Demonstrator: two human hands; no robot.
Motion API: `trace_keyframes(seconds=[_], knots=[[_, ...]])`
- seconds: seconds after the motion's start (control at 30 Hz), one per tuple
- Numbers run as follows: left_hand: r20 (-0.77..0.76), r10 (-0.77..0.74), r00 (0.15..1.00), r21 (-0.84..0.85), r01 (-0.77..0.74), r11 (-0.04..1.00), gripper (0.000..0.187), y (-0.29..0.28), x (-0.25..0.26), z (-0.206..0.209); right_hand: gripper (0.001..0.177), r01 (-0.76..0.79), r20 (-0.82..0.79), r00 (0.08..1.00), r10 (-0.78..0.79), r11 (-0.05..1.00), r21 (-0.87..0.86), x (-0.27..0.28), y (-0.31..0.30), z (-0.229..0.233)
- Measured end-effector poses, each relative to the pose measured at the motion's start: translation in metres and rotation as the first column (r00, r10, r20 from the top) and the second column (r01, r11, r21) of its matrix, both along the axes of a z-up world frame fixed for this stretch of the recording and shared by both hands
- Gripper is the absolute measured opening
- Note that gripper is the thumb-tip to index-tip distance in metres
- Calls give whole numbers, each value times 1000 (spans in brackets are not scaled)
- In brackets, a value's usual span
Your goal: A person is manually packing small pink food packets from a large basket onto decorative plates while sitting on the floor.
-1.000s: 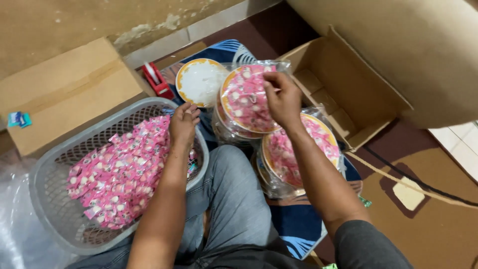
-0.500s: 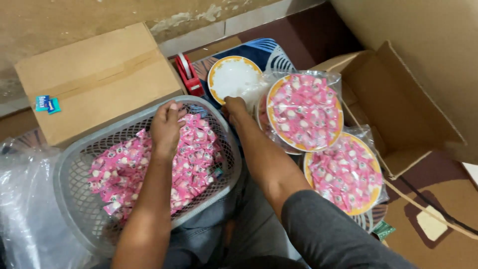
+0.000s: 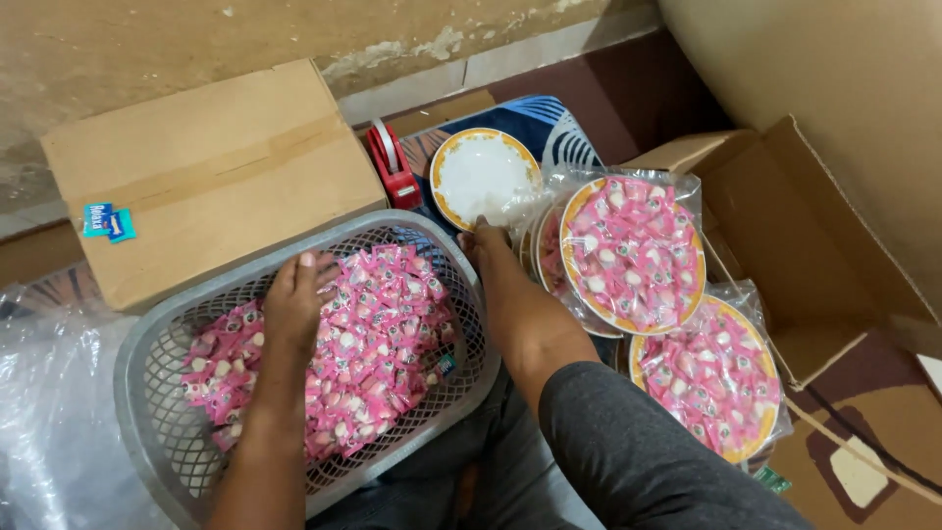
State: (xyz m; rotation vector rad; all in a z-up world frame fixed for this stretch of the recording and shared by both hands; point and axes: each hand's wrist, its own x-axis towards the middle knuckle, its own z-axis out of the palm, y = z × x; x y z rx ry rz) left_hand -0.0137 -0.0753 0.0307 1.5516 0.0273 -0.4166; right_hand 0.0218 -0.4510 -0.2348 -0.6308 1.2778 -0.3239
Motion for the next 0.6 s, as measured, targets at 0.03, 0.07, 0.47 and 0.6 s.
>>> trace_keyframes(seconds=[0.03, 0.07, 0.47, 0.6], knots=[[2, 6, 1000, -1, -6, 1000, 53, 2, -3, 0, 50, -6, 2, 1000, 6, 1000, -1, 5, -5, -17], [-8, 10, 1000, -6, -10, 1000, 53, 3, -6, 1, 46, 3, 11, 1000, -3, 999, 39, 10, -10, -33], [-42, 29, 999, 5, -29, 1000, 50, 16, -16, -12, 30, 90, -19, 996, -89, 994, 55, 39, -41, -120], [-42, 34, 999, 13, -33, 999, 48, 13, -20, -5, 40, 205, -2, 979, -205, 979, 26, 32, -33, -95]])
